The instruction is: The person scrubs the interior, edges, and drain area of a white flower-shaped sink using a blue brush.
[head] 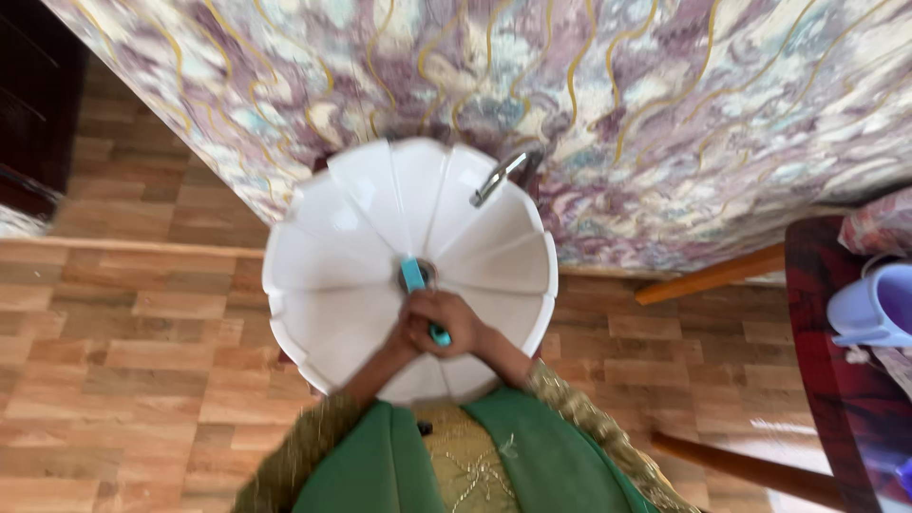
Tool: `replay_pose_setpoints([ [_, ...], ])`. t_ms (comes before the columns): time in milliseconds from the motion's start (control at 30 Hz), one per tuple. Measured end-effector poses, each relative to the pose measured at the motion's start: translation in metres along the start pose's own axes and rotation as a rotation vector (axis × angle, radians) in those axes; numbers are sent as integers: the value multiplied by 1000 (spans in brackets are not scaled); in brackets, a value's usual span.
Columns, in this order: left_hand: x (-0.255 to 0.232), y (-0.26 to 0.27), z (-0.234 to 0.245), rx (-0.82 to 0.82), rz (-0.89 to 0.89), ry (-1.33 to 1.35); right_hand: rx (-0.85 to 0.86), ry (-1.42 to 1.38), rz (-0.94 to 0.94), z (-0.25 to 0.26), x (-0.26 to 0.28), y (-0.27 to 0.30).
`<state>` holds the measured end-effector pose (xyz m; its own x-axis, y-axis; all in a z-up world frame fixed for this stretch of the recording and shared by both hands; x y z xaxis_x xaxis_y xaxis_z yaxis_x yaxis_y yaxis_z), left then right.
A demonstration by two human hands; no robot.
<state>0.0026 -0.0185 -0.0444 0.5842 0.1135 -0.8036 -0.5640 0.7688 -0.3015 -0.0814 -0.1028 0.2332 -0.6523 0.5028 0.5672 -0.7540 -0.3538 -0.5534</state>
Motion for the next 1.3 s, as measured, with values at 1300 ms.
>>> replay_pose_setpoints([
  [1300,-70,36,71,287,93,-226,105,101,-135,-24,34,-16],
])
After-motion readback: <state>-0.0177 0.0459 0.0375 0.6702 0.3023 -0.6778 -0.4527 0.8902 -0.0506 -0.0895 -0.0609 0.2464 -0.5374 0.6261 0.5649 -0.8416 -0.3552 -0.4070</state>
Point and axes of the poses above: each hand's wrist, its own y-axis away from the middle knuckle, its own z-axis out of the back of the hand, x = y × z, the point moved 1 cm from there along -y, towards the middle knuckle, and after that the axes turned 10 degrees about z, right-handed, at the moved point
